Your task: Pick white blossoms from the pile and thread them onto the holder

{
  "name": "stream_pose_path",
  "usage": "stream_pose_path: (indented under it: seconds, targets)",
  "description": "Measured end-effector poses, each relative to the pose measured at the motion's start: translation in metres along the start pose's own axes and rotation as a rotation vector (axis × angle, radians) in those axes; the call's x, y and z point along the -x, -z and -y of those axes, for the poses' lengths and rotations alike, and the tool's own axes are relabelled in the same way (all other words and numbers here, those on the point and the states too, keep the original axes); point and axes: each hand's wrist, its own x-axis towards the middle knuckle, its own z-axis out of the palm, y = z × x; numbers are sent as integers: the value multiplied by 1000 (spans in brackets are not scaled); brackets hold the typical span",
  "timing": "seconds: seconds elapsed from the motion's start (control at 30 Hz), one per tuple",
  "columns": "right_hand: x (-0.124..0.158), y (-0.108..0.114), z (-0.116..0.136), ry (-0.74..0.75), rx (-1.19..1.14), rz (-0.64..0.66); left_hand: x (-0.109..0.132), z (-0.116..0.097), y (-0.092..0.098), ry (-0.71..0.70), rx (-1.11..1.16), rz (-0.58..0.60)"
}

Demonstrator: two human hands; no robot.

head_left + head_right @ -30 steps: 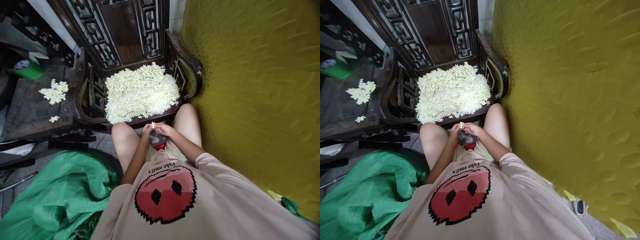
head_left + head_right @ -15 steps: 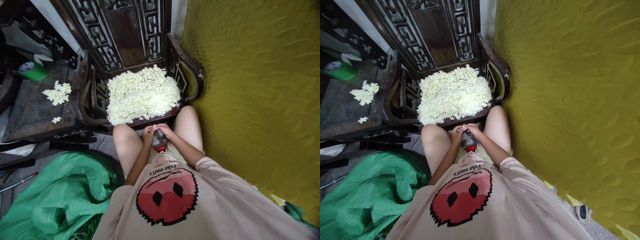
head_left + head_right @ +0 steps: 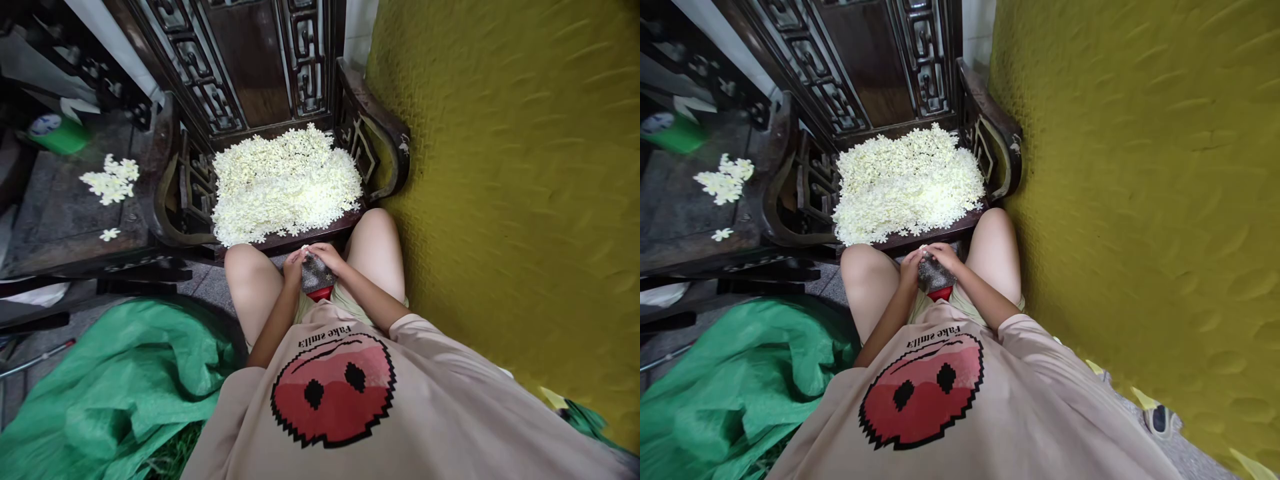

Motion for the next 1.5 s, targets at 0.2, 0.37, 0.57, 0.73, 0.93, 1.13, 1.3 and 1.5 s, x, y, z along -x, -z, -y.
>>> stream_pose_path:
  seconds: [0.2,0.37,0.57,0.73,0.93,1.13,1.3,1.5]
  targets:
    - [-1,-2,-2,85,71,-67,-3,2,0,-21,-48,-4]
    - [-5,1,-7,97,97,-59,-4,3,0,-33,-72,-7]
    - [-10,2,-16,47,116,-41,-4,9,0,-92,-155,-63]
    - [-9,3,-15,-1,61,-87,-4,11,-2,-92,-152,-14]
    - [-5,3,-6,-12,-8,-71,-6,7,2,109,-8,44]
    - [-3,3,0,-63,-26,-55,-7,6,5,138,15,77]
    - [-3,2,-2,-2,-40,-41,-3,2,3,118,24,74]
    - [-2,3,-1,-12,-90,-26,-1,-3,2,58,16,100]
